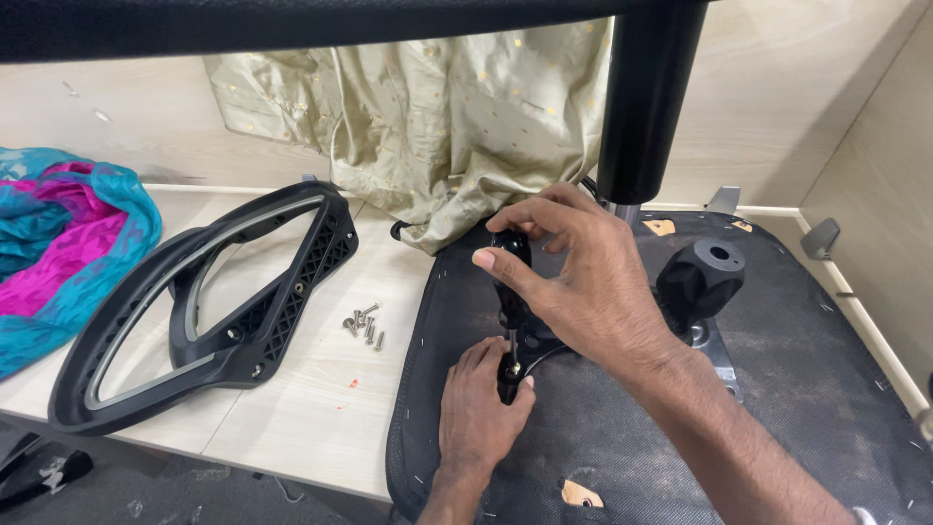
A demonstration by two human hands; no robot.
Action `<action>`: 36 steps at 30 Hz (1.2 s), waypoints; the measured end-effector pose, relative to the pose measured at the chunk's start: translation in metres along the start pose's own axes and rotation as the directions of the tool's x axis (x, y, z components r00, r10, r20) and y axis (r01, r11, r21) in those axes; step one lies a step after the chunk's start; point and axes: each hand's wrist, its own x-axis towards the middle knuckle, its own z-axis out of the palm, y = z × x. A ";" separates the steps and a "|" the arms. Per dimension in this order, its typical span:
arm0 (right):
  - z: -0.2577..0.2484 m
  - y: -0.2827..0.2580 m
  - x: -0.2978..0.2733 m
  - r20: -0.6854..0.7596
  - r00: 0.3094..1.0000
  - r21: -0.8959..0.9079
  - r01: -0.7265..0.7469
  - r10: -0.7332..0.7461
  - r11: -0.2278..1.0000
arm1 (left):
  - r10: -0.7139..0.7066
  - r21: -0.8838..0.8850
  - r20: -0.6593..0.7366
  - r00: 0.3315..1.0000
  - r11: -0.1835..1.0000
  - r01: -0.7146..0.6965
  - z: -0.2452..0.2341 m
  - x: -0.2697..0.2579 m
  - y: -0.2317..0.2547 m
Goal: The person uses a screwdriver to tighten screws on the underside of an overturned office chair, securing the central gas-lift column to the seat base. The person works on multiple screw locations around the central column.
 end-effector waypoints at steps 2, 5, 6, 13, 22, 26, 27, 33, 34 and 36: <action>0.000 -0.001 0.000 0.009 1.000 0.025 0.010 -0.010 1.000 | -0.013 0.023 0.000 1.000 1.000 0.013 0.000 0.001 0.001; 0.000 -0.004 -0.002 0.054 0.997 0.042 -0.061 0.058 0.997 | 0.000 0.064 -0.021 1.000 0.998 0.001 0.003 0.002 0.000; 0.000 -0.005 -0.002 0.074 0.993 0.044 -0.097 0.093 0.994 | 0.010 0.079 -0.032 0.999 0.997 -0.008 0.004 0.003 -0.001; -0.003 -0.008 0.000 0.012 0.999 -0.067 -0.052 0.053 0.996 | -0.023 0.051 -0.045 0.999 0.998 0.026 0.010 0.005 -0.005; -0.001 -0.008 -0.002 0.071 0.981 0.003 -0.180 0.179 0.984 | -0.071 0.030 -0.019 0.997 0.997 0.071 0.008 0.006 -0.002; -0.001 -0.005 -0.003 -0.033 0.999 -0.078 0.037 -0.039 0.996 | -0.066 0.038 -0.017 0.998 0.997 0.066 0.008 0.005 -0.003; -0.001 -0.005 -0.003 -0.049 0.996 -0.121 0.065 -0.071 0.990 | -0.069 0.038 -0.012 0.998 0.997 0.069 0.008 0.004 -0.003; -0.004 -0.006 -0.001 -0.024 1.000 -0.017 -0.003 0.002 1.000 | -0.084 0.023 -0.013 0.996 0.996 0.084 0.006 0.004 0.000; -0.004 -0.007 -0.001 -0.013 0.999 0.000 -0.044 0.044 0.999 | -0.085 0.026 -0.011 0.996 0.996 0.085 0.005 0.004 0.000; -0.004 -0.008 0.000 0.010 0.992 0.032 -0.126 0.126 0.992 | -0.087 0.031 -0.008 0.996 0.996 0.087 0.005 0.004 0.001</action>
